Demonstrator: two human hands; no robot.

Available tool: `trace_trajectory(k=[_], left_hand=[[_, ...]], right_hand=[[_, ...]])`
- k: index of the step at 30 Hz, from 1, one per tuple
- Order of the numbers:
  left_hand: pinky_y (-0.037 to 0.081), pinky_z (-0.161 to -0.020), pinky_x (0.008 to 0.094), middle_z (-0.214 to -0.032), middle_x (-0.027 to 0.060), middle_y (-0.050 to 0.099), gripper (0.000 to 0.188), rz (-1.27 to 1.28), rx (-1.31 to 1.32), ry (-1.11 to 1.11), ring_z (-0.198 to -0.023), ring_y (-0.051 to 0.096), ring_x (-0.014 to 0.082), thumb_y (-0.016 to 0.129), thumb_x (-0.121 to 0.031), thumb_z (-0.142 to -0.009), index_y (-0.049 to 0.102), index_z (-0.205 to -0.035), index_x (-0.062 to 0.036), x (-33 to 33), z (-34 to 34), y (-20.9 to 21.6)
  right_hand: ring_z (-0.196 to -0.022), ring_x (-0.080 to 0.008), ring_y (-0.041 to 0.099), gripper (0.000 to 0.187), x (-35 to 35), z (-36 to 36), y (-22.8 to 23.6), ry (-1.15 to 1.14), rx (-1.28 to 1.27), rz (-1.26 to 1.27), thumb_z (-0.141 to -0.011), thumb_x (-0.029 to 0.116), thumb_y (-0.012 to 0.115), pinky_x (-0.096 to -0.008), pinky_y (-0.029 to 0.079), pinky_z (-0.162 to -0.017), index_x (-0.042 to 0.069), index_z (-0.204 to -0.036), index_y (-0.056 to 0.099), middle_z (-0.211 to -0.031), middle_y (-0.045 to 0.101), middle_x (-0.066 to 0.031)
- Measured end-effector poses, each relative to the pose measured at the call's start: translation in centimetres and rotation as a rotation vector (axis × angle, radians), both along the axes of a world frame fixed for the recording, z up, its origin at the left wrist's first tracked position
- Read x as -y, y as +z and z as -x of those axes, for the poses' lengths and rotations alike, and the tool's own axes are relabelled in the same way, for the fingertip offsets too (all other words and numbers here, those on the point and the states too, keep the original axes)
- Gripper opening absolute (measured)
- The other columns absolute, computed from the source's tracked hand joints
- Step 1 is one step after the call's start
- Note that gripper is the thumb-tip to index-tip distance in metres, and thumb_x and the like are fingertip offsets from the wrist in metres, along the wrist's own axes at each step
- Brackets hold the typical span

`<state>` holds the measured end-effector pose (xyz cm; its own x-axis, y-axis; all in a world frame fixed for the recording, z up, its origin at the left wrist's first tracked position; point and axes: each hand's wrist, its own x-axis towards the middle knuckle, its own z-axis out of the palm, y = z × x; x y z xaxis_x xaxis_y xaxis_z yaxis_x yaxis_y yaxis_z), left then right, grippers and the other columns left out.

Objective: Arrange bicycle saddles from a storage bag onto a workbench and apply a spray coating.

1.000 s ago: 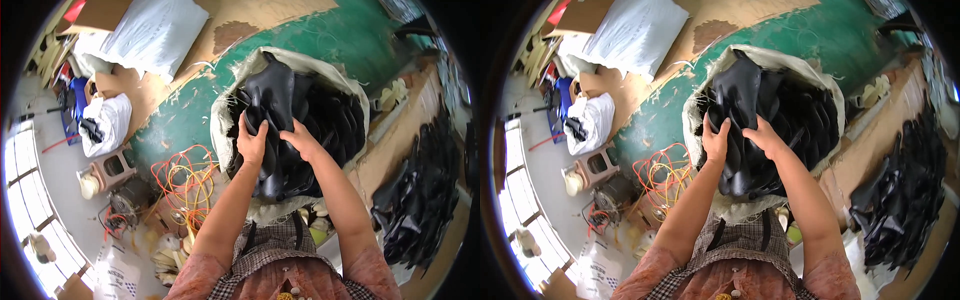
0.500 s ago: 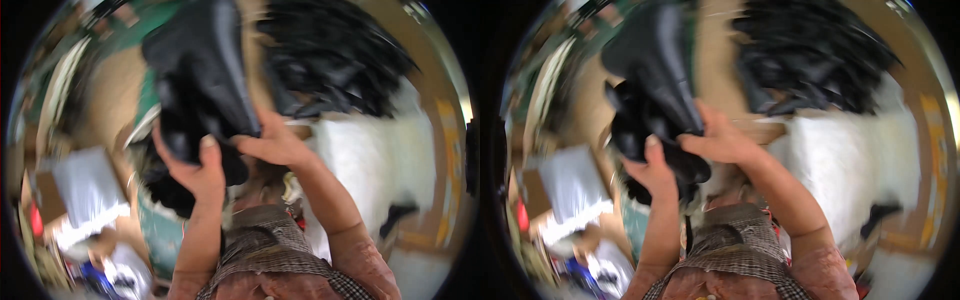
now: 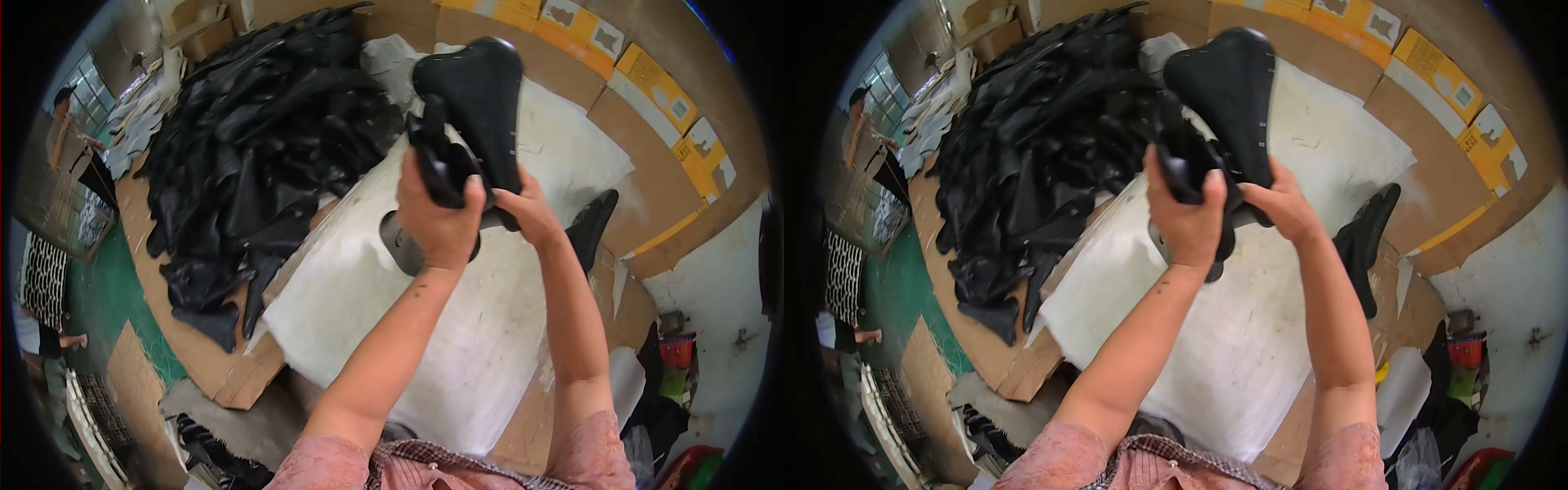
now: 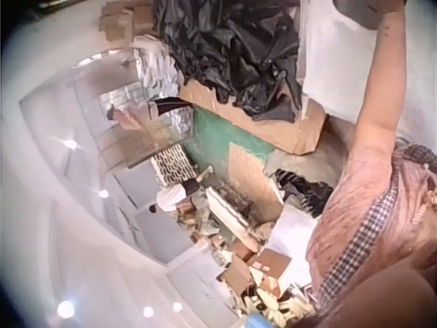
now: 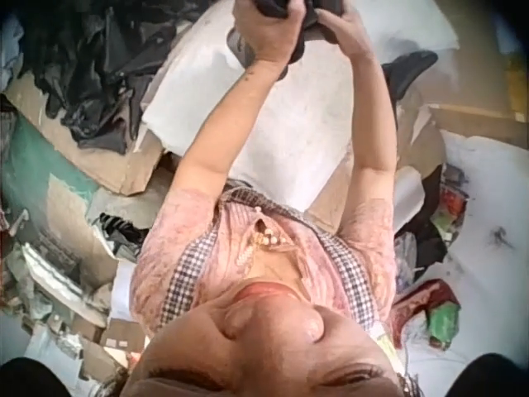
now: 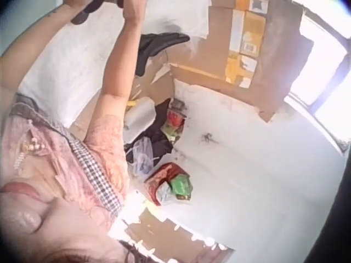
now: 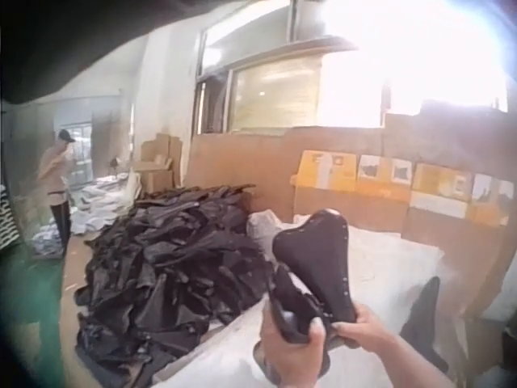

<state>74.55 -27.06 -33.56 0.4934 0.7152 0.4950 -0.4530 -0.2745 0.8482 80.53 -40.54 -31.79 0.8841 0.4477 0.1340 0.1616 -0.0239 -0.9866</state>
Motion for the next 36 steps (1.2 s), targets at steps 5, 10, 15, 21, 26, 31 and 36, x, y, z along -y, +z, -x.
trace_trajectory(k=[5, 10, 15, 21, 26, 31, 36], left_hand=[[0.035, -0.091, 0.0534, -0.138, 0.0190, 0.030, 0.095, -0.295, -0.464, -0.130, -0.119, 0.036, 0.0395, 0.076, -0.036, -0.063, 0.023, -0.138, -0.0079, 7.9, -10.5, -3.7], [0.030, -0.099, 0.0554, -0.142, 0.0182, 0.024, 0.101, -0.517, -1.088, -0.414, -0.129, 0.025, 0.0374, 0.078, -0.036, -0.062, 0.019, -0.141, -0.0119, 9.7, -12.7, -11.4], [0.028, -0.100, 0.0557, -0.139, 0.0177, 0.033, 0.095, -0.542, -1.038, -0.512, -0.130, 0.028, 0.0345, 0.077, -0.042, -0.061, 0.031, -0.138, -0.0101, 8.7, -13.1, -11.6], [0.030, -0.097, 0.0494, -0.124, 0.0127, 0.051, 0.089, -0.858, -1.098, -0.775, -0.118, 0.045, 0.0291, 0.076, -0.046, -0.060, 0.038, -0.132, -0.0117, 2.2, -9.8, -12.6], [0.044, -0.081, 0.0393, -0.090, 0.0114, 0.066, 0.068, -0.973, -1.110, -0.733, -0.090, 0.062, 0.0261, 0.073, -0.051, -0.058, 0.061, -0.107, -0.0059, 0.7, -10.9, -13.3], [0.048, -0.082, 0.0350, -0.095, 0.0141, 0.065, 0.075, -0.618, -1.249, -0.878, -0.091, 0.063, 0.0270, 0.071, -0.061, -0.054, 0.066, -0.102, -0.0029, 1.9, -14.0, -10.8], [0.038, -0.099, 0.0325, -0.134, 0.0244, 0.041, 0.102, -0.748, -1.205, -0.917, -0.120, 0.046, 0.0319, 0.071, -0.066, -0.053, 0.050, -0.127, 0.0002, 3.3, -16.1, -12.8]], right_hand=[[-0.093, -0.0136, 0.054, 0.050, 10.0, -10.8, -7.1, -0.231, -0.213, -0.031, -0.078, 0.013, 0.063, -0.0269, 0.044, -0.082, 0.001, -0.125, 0.049, -0.105, 0.058, -0.0054], [-0.092, -0.0128, 0.055, 0.041, 18.8, -15.0, -16.5, -0.565, -0.294, -0.007, -0.081, 0.014, 0.064, -0.0252, 0.043, -0.082, 0.000, -0.118, 0.055, -0.102, 0.059, -0.0043], [-0.082, -0.0108, 0.058, 0.037, 22.1, -12.4, -12.7, -0.699, -0.022, 0.220, -0.084, 0.021, 0.065, -0.0228, 0.046, -0.073, -0.001, -0.113, 0.058, -0.092, 0.061, -0.0031], [-0.054, -0.0085, 0.056, 0.021, 29.6, -6.9, 4.1, -0.198, -0.236, 0.875, -0.076, 0.011, 0.066, -0.0199, 0.043, -0.047, -0.002, -0.093, 0.064, -0.060, 0.056, -0.0019], [-0.065, -0.0094, 0.057, 0.034, 30.0, -13.6, -0.7, -0.052, -0.099, 1.047, -0.071, 0.020, 0.071, -0.0242, 0.046, -0.058, -0.001, -0.097, 0.064, -0.071, 0.061, -0.0030], [-0.099, -0.0179, 0.053, 0.058, 28.1, -16.2, -12.3, -0.785, -0.081, 0.554, -0.076, 0.035, 0.071, -0.0283, 0.041, -0.086, -0.003, -0.116, 0.054, -0.106, 0.057, -0.0125], [-0.096, -0.0235, 0.057, 0.057, 25.5, -15.0, -13.1, -0.751, -0.242, 0.569, -0.079, 0.038, 0.069, -0.0325, 0.045, -0.083, -0.006, -0.113, 0.054, -0.104, 0.059, -0.0165]])
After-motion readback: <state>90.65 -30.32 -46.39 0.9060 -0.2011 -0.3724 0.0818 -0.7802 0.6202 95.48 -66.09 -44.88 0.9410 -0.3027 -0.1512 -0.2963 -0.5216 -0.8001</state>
